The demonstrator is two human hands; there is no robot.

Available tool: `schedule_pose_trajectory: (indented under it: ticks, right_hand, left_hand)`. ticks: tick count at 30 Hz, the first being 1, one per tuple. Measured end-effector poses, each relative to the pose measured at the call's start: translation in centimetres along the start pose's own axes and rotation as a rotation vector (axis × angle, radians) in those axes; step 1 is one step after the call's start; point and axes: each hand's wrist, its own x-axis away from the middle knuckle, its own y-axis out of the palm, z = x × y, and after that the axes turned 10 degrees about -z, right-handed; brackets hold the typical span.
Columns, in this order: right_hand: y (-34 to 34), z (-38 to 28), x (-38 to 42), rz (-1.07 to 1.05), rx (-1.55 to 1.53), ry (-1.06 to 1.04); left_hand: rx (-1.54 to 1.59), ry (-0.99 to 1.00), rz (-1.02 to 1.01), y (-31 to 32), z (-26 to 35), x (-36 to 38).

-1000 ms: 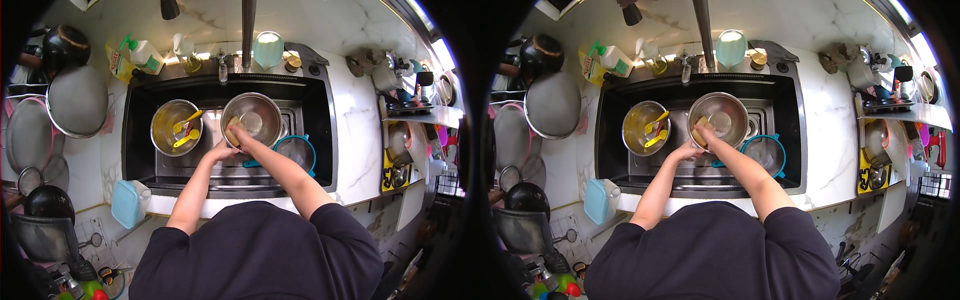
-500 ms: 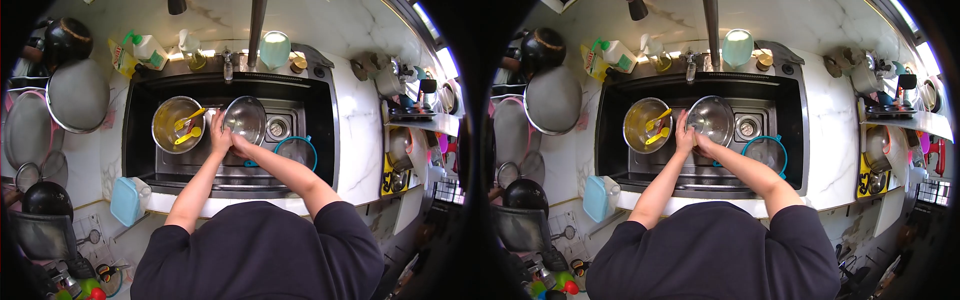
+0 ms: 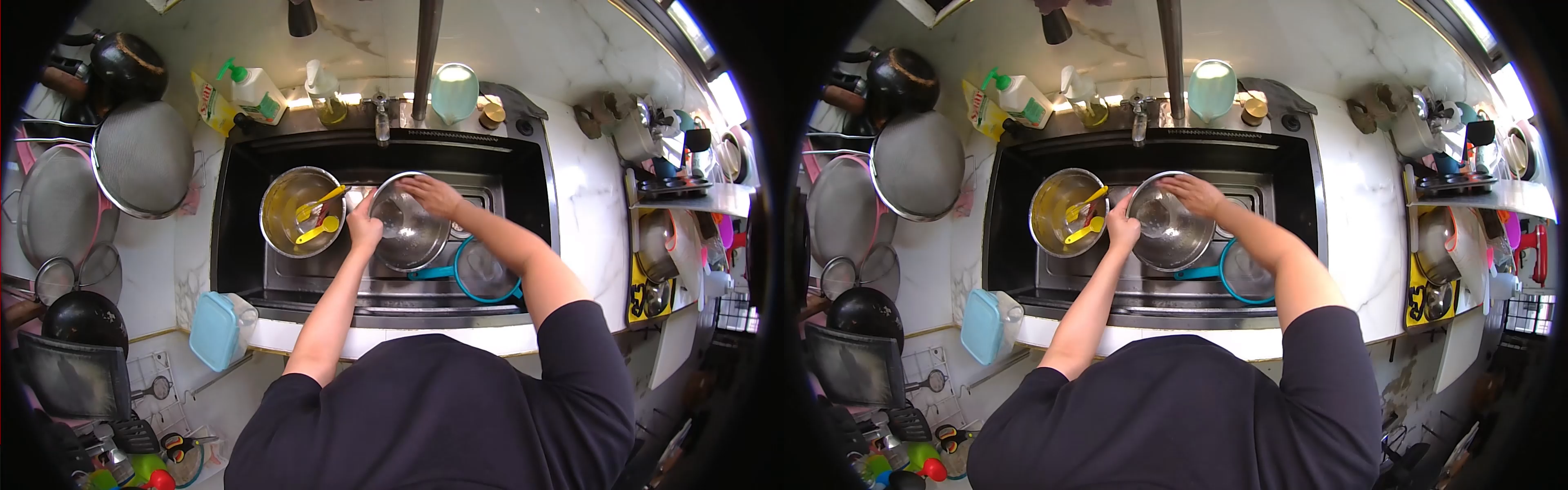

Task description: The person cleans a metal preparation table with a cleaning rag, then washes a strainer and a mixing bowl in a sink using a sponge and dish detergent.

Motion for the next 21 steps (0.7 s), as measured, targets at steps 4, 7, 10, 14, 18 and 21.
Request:
schedule_pose_trajectory:
  ticks: [4,7,10,14,18,21]
  right_hand:
    - [2.9,-10.0,-0.5,-0.523,-0.755,0.390]
    - [1.0,-11.3,-3.0,-0.513,-0.881,0.397]
    - [1.3,-9.1,-4.9,-0.380,-0.567,0.555]
    - [3.7,-10.0,-5.4,-0.414,-0.414,0.826]
    - [7.8,-13.0,-7.4,-0.710,-0.806,0.794]
    - [1.6,-11.7,-6.7,-0.658,-0.974,0.655]
  left_hand:
    - [0.000,-0.018,0.123,0.2,-0.4,0.5]
    - [0.029,-0.019,0.138,0.3,-1.0,0.6]
    - [0.055,-0.085,0.141,0.7,-1.5,0.4]
    - [0.030,-0.027,0.177,0.3,-1.0,0.6]
    - [0.045,0.022,0.163,0.6,0.0,0.8]
    - [0.049,-0.065,0.134,0.7,0.0,0.6]
